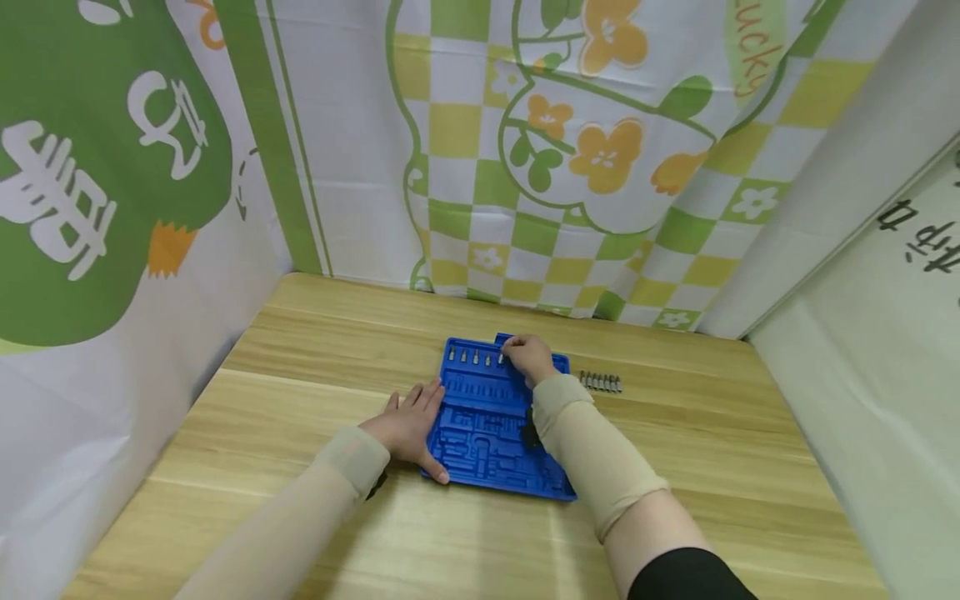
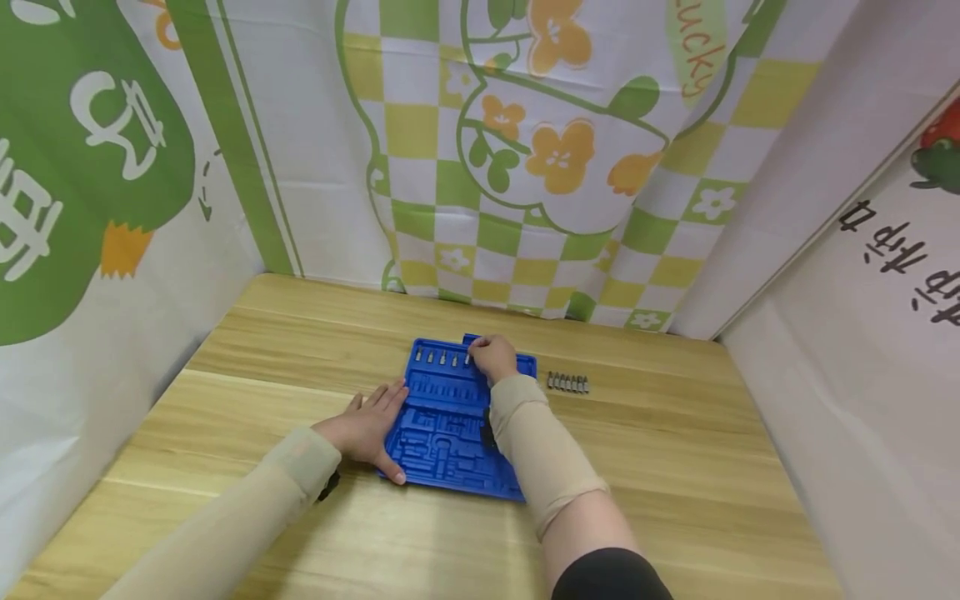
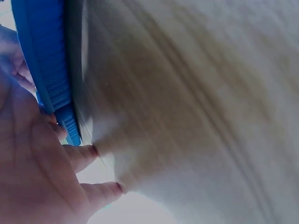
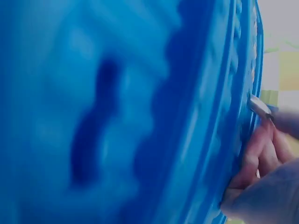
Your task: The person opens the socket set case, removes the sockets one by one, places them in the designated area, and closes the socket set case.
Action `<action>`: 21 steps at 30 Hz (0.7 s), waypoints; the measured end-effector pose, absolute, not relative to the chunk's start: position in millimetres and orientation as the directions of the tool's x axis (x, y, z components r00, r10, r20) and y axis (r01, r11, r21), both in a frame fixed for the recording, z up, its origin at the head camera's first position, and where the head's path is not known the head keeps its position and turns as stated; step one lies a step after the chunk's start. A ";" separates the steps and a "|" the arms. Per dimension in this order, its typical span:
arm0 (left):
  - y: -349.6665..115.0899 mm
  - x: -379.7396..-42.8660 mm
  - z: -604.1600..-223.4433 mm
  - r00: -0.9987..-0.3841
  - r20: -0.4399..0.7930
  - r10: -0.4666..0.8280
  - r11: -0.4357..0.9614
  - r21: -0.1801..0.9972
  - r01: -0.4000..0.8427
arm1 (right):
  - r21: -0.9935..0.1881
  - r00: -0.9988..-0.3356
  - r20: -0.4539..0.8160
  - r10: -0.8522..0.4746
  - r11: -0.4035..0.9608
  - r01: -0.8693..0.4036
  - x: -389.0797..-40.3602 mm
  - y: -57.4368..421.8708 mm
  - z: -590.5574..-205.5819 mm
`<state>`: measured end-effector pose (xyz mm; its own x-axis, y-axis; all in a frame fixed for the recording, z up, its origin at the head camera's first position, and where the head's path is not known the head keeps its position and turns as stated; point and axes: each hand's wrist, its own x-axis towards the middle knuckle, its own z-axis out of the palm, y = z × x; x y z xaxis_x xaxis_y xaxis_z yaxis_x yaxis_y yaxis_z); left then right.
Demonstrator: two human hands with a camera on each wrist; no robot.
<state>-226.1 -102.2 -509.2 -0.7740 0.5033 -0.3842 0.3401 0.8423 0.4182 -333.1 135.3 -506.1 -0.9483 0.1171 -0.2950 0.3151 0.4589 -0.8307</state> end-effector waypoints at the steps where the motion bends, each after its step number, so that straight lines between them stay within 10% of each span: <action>1: -102.0 -226.0 -509.8 -0.775 -0.381 0.504 0.841 0.419 0.341 | -0.847 -0.946 -0.295 0.138 0.419 0.325 -333.2 135.5 -507.1; 21: -102.6 -225.5 -513.0 -0.781 -0.358 0.512 0.834 0.425 0.352 | -0.898 -0.956 -0.246 0.160 0.334 0.287 -321.9 214.7 -488.6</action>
<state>-225.5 -102.6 -513.0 -0.7806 0.5124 -0.3579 0.3523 0.8337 0.4252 -321.9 214.7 -488.6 -0.9560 0.1598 -0.2460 0.2869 0.3344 -0.8977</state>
